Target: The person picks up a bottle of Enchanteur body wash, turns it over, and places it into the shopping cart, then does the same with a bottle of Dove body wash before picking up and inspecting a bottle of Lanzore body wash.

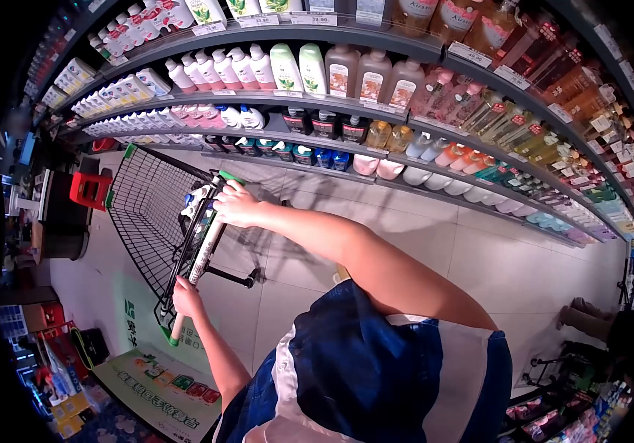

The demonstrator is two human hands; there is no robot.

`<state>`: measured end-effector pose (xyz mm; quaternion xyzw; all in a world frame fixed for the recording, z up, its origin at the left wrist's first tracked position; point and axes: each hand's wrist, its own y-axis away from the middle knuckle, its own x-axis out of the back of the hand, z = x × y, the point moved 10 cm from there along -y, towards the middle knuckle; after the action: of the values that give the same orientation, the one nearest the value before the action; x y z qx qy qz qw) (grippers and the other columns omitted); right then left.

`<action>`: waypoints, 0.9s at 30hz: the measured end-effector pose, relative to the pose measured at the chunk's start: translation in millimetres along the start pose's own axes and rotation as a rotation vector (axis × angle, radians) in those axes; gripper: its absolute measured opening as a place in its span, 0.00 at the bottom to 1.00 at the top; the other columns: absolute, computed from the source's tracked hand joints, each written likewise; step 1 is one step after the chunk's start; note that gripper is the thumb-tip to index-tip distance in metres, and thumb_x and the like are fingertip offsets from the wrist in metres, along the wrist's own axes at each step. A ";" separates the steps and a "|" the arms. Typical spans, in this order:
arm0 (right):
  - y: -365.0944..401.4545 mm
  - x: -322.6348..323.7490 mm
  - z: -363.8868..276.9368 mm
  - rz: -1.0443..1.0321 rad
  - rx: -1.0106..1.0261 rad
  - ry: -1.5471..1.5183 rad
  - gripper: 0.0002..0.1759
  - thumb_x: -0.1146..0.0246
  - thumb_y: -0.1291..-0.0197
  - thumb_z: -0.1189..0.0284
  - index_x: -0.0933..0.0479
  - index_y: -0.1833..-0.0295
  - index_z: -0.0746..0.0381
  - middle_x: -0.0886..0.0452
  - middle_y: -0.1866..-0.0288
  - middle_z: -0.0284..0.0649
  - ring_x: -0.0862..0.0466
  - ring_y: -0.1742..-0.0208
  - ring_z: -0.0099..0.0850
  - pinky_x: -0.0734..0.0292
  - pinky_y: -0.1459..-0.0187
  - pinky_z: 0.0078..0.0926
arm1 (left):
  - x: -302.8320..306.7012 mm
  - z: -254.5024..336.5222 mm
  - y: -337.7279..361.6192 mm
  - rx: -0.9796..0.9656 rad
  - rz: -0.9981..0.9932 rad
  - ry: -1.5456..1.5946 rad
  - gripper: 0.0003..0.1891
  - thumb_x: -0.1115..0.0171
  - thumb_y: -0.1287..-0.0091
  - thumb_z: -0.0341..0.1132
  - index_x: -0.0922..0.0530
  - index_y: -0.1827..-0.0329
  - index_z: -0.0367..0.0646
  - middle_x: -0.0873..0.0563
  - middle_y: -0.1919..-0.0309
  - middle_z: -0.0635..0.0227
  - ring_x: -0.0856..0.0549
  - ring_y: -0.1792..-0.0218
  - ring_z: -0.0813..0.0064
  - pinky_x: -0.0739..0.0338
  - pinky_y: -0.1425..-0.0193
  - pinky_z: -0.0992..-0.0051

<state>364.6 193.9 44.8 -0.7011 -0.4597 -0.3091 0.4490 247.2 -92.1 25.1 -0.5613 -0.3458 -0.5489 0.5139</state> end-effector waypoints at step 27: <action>105.3 54.7 7.8 -0.097 -0.082 -0.050 0.16 0.41 0.42 0.55 0.21 0.63 0.57 0.24 0.61 0.34 0.30 0.48 0.33 0.48 0.35 0.41 | 27.2 45.2 113.7 -0.048 0.002 0.004 0.27 0.60 0.27 0.53 0.16 0.73 0.50 0.17 0.85 0.67 0.17 0.81 0.57 0.26 0.77 0.58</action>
<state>483.0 202.8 51.6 -0.7035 -0.4911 -0.3313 0.3925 371.6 -80.1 34.9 -0.5728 -0.3308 -0.5578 0.5014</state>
